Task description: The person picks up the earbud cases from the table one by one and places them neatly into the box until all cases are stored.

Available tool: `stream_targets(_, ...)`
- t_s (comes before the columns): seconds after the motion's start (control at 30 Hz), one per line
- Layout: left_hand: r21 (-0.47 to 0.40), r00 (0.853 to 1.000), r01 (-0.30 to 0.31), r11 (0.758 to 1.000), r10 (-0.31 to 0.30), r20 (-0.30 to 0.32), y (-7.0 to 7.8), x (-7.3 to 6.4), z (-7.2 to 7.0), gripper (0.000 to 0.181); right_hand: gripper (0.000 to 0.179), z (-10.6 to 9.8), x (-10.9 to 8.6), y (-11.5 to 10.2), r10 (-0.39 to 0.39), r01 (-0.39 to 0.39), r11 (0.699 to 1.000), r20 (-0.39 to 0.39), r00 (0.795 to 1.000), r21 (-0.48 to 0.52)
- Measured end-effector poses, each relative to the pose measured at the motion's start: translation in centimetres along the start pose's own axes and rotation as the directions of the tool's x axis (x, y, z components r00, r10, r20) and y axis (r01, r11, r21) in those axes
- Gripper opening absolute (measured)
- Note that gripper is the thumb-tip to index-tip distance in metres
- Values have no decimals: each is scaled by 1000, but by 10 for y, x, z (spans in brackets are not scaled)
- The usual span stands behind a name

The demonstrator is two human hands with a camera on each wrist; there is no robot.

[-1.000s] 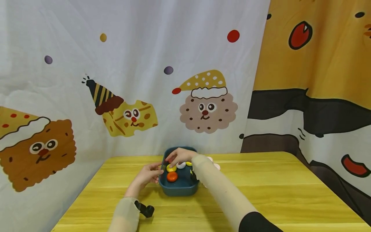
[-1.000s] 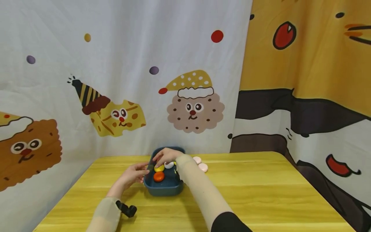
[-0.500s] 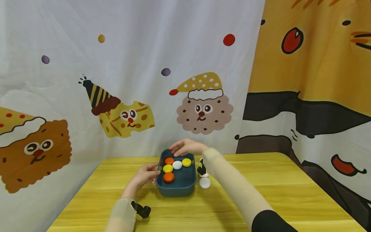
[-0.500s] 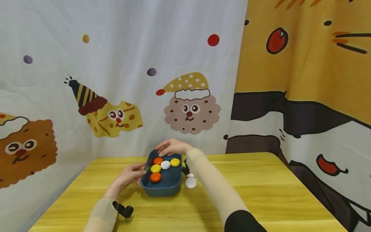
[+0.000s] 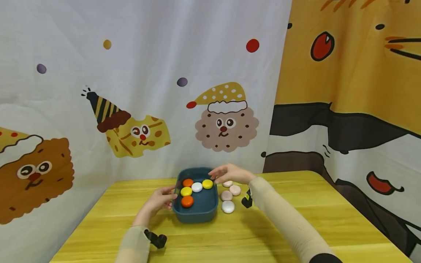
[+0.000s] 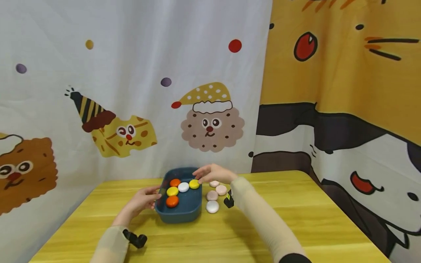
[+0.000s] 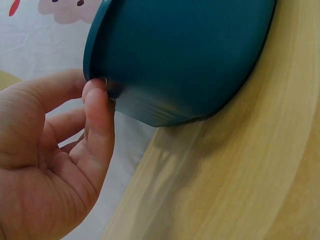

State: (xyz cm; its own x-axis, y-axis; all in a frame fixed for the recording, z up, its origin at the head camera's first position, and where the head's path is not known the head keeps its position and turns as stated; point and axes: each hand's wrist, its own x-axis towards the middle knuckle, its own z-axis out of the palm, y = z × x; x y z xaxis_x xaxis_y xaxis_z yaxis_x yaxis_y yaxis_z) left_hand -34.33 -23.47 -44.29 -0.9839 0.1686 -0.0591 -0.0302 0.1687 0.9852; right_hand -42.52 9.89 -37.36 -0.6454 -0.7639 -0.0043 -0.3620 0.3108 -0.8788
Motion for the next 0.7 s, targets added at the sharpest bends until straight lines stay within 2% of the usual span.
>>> stream_targets(0.3, -10, 1000, -6, 1000, 7, 13, 1, 0, -2, 59, 51, 3, -35, 28, 20, -22, 997, 23, 1000, 69)
stream_targets(0.53, -15, 1000, -13, 1000, 13, 17, 0, 0, -2, 59, 48, 14, -49, 54, 88, -88, 992, -1, 996, 94)
stream_targets(0.7, -10, 1000, -6, 1000, 6, 6, -1, 2, -1, 56, 47, 22, -56, 63, 91, -89, 990, -10, 996, 113)
